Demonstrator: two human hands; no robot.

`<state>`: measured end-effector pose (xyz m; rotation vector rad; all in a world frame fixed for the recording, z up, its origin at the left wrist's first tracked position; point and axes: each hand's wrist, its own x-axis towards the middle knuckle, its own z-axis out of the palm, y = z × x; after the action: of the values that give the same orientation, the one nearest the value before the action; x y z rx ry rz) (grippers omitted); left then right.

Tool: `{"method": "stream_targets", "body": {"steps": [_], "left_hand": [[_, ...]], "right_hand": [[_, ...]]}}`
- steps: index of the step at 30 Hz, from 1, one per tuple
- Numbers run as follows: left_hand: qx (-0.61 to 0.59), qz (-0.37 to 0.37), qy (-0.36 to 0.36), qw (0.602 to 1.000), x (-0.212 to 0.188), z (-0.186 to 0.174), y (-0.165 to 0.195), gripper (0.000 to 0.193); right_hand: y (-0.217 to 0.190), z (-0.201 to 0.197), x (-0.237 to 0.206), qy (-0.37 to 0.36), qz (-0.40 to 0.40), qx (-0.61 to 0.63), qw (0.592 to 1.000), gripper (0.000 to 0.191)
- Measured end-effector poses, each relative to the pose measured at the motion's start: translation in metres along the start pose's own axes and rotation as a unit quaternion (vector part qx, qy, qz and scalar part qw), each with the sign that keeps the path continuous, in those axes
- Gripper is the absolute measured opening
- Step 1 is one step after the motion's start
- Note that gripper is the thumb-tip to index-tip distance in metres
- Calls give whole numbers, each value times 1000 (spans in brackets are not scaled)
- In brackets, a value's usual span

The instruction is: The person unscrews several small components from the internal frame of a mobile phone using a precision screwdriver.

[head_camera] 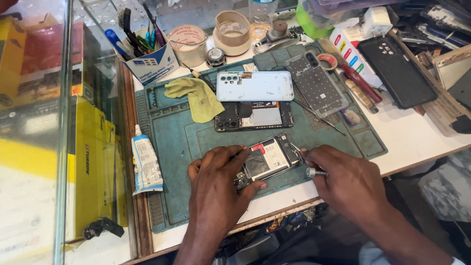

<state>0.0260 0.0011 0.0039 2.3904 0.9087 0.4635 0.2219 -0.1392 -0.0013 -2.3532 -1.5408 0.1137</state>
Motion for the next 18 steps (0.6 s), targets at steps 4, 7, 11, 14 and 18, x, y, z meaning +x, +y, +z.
{"method": "stream_targets", "body": {"steps": [4, 7, 11, 14, 18], "left_hand": [[-3, 2, 3, 1000, 0, -1, 0, 74], [-4, 6, 6, 1000, -1, 0, 0, 74], [-6, 0, 3, 1000, -1, 0, -1, 74], [-9, 4, 8, 1000, -2, 0, 0, 74], [-10, 9, 10, 1000, -2, 0, -1, 74]], "right_hand": [[5, 3, -1, -2, 26, 42, 999, 44], [10, 3, -5, 16, 15, 64, 998, 42], [15, 2, -7, -13, 57, 51, 997, 43], [15, 0, -6, -24, 64, 49, 996, 44], [10, -3, -1, -13, 11, 33, 999, 41]]}}
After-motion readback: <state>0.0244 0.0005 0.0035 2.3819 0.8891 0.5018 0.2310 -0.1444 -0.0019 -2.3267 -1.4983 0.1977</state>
